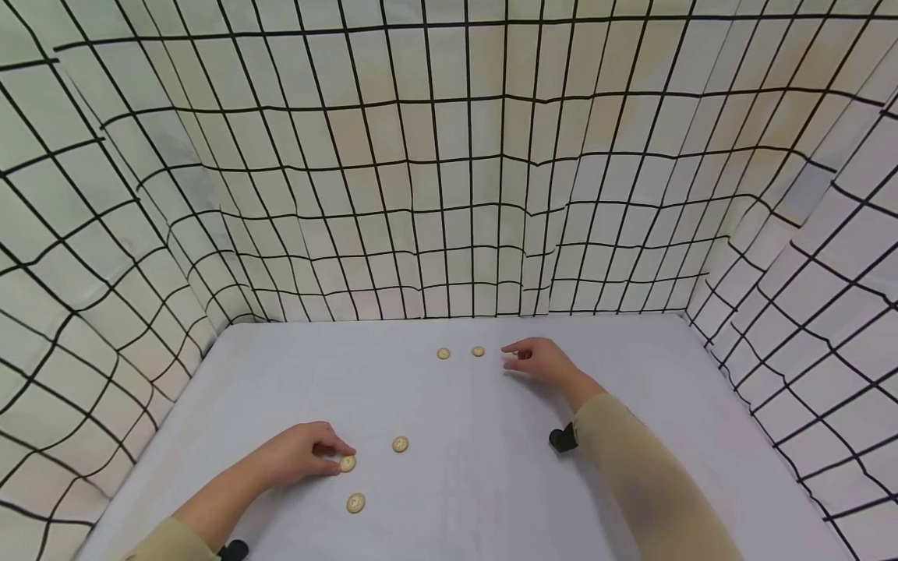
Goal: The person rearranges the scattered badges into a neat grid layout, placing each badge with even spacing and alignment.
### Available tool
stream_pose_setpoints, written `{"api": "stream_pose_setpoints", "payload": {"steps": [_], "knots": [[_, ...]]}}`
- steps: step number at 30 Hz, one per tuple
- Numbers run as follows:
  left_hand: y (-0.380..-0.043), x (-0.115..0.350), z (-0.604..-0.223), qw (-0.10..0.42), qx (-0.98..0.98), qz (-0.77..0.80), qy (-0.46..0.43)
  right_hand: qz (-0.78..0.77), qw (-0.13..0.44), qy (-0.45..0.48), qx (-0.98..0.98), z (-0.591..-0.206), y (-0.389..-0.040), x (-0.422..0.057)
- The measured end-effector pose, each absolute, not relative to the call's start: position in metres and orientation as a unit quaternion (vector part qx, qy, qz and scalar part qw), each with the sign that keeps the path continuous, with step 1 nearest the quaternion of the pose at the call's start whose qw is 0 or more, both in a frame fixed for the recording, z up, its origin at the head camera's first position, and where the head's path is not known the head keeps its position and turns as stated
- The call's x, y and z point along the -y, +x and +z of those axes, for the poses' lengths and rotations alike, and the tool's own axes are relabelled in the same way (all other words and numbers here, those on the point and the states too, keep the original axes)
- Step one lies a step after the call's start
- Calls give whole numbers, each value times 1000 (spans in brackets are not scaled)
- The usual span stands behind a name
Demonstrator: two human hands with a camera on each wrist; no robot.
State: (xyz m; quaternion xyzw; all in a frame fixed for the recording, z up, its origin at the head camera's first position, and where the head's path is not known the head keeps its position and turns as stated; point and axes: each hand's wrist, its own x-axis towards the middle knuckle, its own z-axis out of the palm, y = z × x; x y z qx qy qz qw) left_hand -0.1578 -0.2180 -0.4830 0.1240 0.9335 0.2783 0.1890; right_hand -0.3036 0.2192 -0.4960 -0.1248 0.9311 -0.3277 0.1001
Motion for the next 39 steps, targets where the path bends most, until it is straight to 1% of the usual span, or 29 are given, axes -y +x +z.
{"api": "stream_pose_setpoints", "payload": {"steps": [10,18,29,39], "knots": [[-156,219,-483,191,-936,276,109,-293,126,-189,-929,-494,-287,-181],[-157,220,-482,183,-935,278,125,-299,153,-248,-909,-493,-274,-148],[-159,220,-485,185,-936,274,119,-285,186,-332,-880,-493,-254,-112],[-159,218,-483,188,-934,278,121,-259,198,-369,-870,-494,-239,-85]]}}
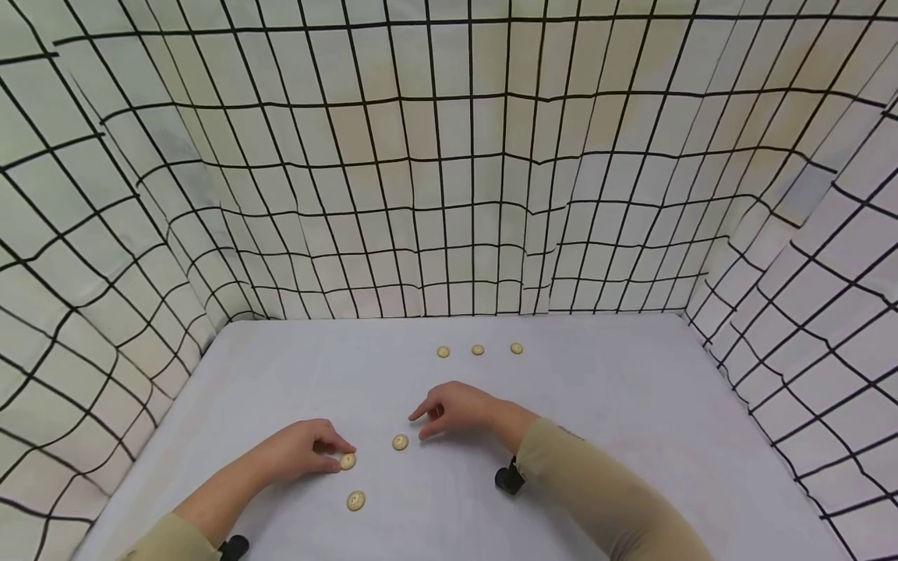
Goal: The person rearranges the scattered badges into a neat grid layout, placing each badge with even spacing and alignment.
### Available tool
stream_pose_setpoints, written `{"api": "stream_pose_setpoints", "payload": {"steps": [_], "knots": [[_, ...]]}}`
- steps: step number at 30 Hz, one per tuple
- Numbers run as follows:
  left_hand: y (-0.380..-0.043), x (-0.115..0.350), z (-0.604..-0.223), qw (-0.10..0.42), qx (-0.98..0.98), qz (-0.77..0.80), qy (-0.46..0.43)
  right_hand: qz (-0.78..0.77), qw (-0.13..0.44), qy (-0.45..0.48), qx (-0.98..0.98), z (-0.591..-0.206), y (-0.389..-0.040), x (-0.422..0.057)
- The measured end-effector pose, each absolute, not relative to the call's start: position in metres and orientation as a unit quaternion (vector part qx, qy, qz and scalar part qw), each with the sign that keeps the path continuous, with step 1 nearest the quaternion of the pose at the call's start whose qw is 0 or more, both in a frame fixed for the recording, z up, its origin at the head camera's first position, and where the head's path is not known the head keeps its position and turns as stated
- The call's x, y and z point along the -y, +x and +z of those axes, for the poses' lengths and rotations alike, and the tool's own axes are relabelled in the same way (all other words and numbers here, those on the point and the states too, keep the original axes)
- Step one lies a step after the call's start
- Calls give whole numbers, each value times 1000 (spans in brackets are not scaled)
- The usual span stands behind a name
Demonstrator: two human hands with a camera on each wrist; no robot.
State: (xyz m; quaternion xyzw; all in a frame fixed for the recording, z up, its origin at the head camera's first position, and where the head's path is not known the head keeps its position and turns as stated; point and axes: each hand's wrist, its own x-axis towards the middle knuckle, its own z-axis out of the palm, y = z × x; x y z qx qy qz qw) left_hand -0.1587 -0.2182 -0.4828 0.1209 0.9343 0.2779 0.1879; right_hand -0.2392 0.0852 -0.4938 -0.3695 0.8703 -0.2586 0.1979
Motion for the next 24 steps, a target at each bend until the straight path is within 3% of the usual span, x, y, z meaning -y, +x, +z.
{"api": "stream_pose_setpoints", "payload": {"steps": [24], "knots": [[-160,217,-484,191,-936,270,116,-169,185,-424,-871,-495,-232,-54]]}}
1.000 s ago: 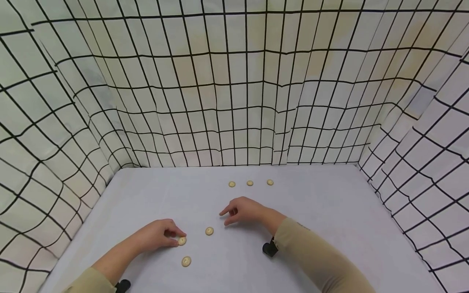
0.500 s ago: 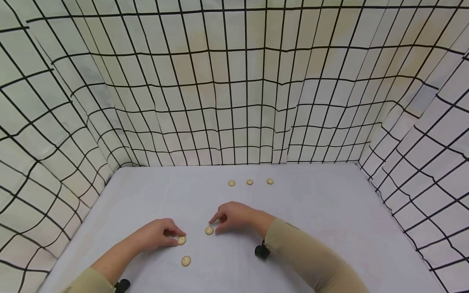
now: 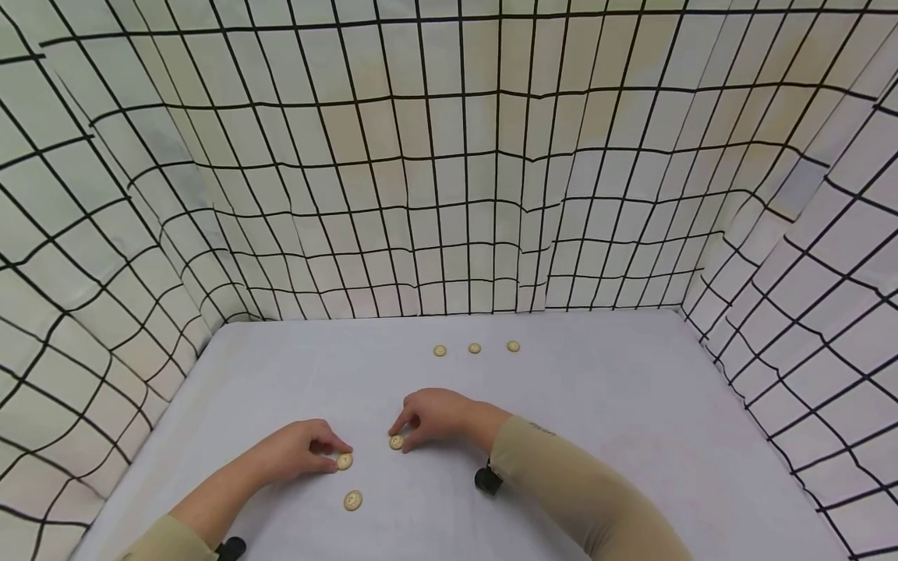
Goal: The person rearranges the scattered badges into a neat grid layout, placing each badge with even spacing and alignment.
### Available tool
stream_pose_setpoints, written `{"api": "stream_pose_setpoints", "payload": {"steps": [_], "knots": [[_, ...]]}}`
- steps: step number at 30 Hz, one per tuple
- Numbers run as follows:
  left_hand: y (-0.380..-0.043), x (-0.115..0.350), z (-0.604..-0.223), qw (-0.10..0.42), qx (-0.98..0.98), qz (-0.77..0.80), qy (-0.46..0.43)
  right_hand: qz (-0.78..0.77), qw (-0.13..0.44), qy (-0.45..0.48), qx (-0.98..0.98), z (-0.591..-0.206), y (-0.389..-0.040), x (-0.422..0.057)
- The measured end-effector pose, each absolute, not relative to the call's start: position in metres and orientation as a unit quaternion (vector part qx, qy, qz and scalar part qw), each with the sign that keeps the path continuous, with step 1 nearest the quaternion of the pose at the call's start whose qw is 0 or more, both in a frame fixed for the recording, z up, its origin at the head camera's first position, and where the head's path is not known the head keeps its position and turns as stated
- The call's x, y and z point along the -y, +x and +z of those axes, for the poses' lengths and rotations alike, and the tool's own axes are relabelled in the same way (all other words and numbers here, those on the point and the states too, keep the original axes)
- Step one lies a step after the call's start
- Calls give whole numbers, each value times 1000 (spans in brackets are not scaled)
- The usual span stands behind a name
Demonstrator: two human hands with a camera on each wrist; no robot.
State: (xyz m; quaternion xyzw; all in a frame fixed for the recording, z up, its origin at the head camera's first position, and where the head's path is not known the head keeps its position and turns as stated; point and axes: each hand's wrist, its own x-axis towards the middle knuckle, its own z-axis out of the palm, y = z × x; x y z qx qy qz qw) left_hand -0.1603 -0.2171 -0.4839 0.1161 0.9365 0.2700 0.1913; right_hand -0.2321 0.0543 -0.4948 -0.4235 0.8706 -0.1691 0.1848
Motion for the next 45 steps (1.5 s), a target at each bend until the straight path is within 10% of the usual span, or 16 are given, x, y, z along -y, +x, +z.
{"api": "stream_pose_setpoints", "payload": {"steps": [45], "knots": [[-159,217,-483,192,-936,275,108,-195,174,-368,-892,-492,-244,-76]]}}
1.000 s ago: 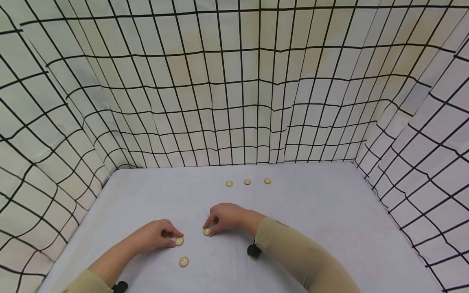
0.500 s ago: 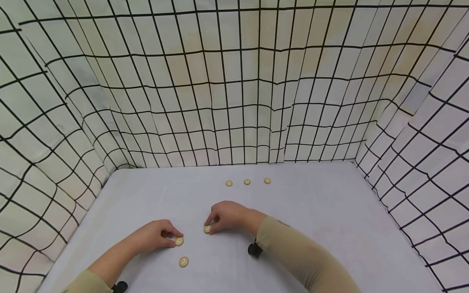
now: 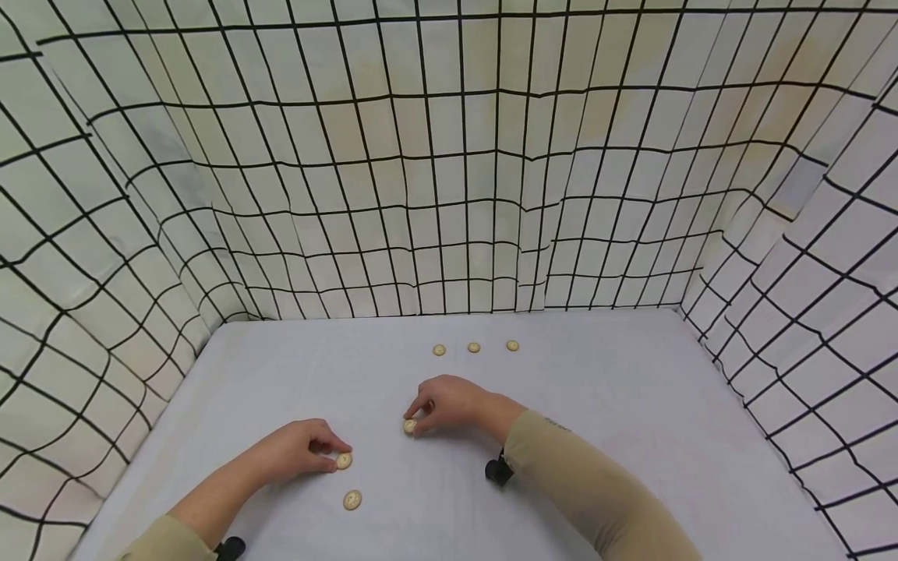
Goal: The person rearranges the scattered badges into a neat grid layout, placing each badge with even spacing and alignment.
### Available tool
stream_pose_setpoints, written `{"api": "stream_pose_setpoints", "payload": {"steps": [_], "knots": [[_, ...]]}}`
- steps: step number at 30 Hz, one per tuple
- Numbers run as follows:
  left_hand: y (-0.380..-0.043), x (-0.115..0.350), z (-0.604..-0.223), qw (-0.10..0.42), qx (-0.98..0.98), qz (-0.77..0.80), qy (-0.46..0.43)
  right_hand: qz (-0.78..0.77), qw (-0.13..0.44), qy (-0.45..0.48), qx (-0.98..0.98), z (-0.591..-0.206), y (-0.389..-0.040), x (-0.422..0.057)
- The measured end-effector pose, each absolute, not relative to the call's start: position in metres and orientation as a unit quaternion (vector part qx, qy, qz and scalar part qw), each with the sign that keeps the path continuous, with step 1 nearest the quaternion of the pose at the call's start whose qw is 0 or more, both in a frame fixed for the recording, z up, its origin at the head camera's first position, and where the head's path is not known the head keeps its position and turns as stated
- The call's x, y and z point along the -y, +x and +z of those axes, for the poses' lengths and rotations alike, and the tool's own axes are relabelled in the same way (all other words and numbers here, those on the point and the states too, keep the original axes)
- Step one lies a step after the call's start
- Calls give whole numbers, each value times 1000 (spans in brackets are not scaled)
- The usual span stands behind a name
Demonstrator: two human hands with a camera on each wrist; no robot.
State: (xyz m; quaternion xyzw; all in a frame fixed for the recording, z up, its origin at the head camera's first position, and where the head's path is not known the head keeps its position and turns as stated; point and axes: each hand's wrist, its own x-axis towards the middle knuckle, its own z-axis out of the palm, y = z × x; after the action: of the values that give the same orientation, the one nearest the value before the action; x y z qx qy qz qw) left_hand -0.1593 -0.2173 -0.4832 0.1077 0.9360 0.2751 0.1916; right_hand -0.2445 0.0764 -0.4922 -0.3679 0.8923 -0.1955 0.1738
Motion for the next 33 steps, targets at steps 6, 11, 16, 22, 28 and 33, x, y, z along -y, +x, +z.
{"api": "stream_pose_setpoints", "payload": {"steps": [6,11,16,22,28,33], "knots": [[-160,218,-483,196,-932,280,117,-207,167,-361,-894,-493,-251,-95],[-160,218,-483,197,-933,279,118,-221,162,-348,-897,-493,-256,-114],[-160,218,-483,197,-932,280,118,-236,153,-324,-903,-490,-259,-135],[-159,218,-482,198,-932,281,114,-248,142,-280,-916,-494,-267,-162],[-159,218,-482,194,-935,275,110,-281,130,-218,-926,-499,-277,-194],[-159,217,-482,193,-934,278,114,-302,124,-162,-931,-500,-282,-223]]}}
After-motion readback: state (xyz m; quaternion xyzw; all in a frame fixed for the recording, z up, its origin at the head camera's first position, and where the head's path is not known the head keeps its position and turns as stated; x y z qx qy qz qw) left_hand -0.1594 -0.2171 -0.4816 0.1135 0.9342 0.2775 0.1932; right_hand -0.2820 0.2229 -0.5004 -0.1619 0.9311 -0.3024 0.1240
